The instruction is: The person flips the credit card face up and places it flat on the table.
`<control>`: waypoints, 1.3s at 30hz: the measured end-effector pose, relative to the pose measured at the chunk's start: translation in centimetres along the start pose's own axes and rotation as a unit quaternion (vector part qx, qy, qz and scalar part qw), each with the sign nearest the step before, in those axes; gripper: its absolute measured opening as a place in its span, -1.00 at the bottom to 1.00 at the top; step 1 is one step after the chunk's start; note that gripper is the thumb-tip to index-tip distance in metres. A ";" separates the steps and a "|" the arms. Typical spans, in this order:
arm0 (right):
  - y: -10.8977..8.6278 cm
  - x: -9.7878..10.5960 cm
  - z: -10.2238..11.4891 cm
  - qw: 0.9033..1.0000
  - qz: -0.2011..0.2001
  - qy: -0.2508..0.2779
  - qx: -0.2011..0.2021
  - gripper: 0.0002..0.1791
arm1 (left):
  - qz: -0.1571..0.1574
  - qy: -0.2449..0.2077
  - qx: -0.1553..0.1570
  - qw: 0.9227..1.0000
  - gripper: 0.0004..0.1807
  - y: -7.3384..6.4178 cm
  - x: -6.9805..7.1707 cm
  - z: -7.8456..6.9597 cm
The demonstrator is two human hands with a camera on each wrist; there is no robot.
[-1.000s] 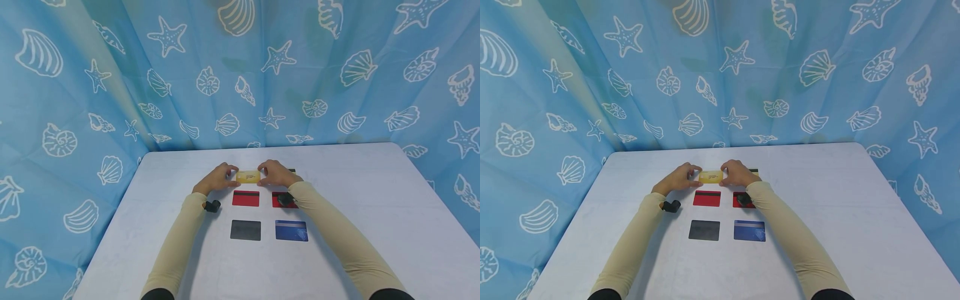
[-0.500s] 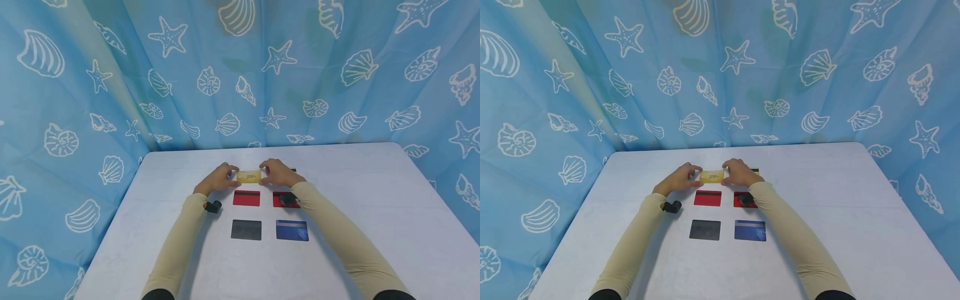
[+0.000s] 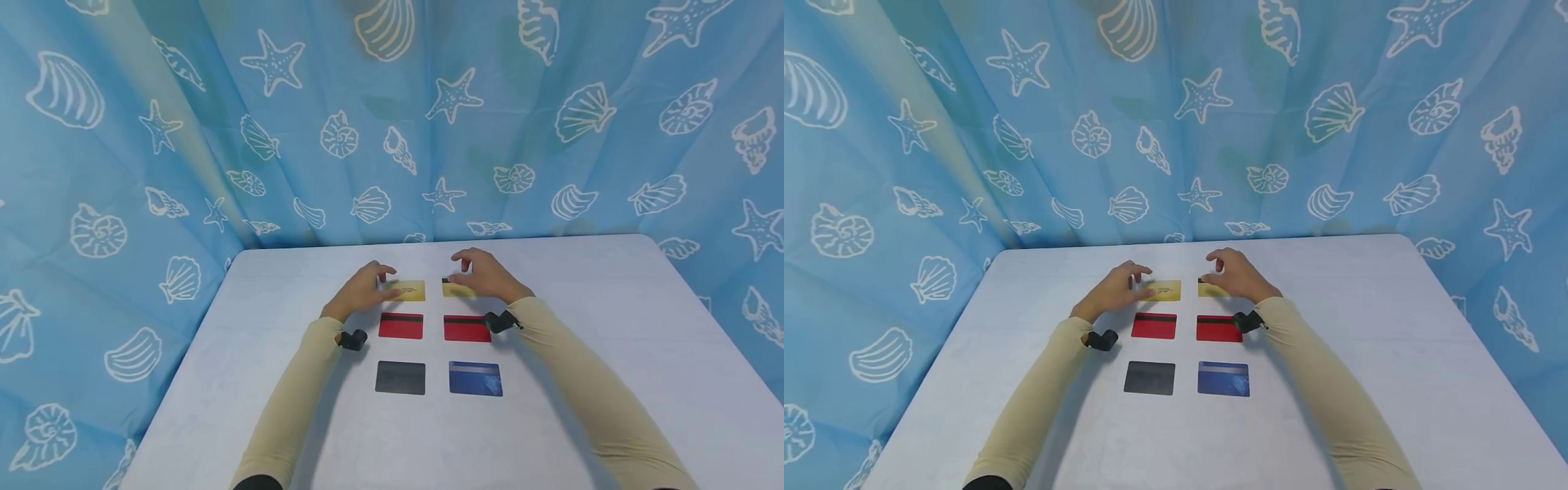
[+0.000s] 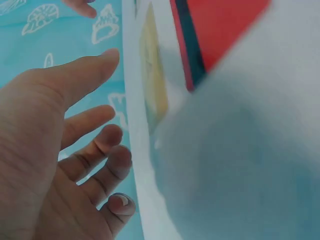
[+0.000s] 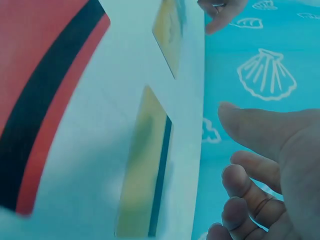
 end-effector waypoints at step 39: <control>-1.5 1.3 -5.3 0.998 0.041 -0.034 -0.023 -0.32 | 0.042 0.054 0.002 0.998 -0.29 3.9 -3.8 -6.2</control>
Point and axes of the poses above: each hand's wrist, its own y-axis towards the middle knuckle, its own x-axis out of the back of the hand, z = x × y, the point moved 4 cm from there along y, towards the middle knuckle, and after that the axes turned 5 degrees about -x, right-handed, at the moved point
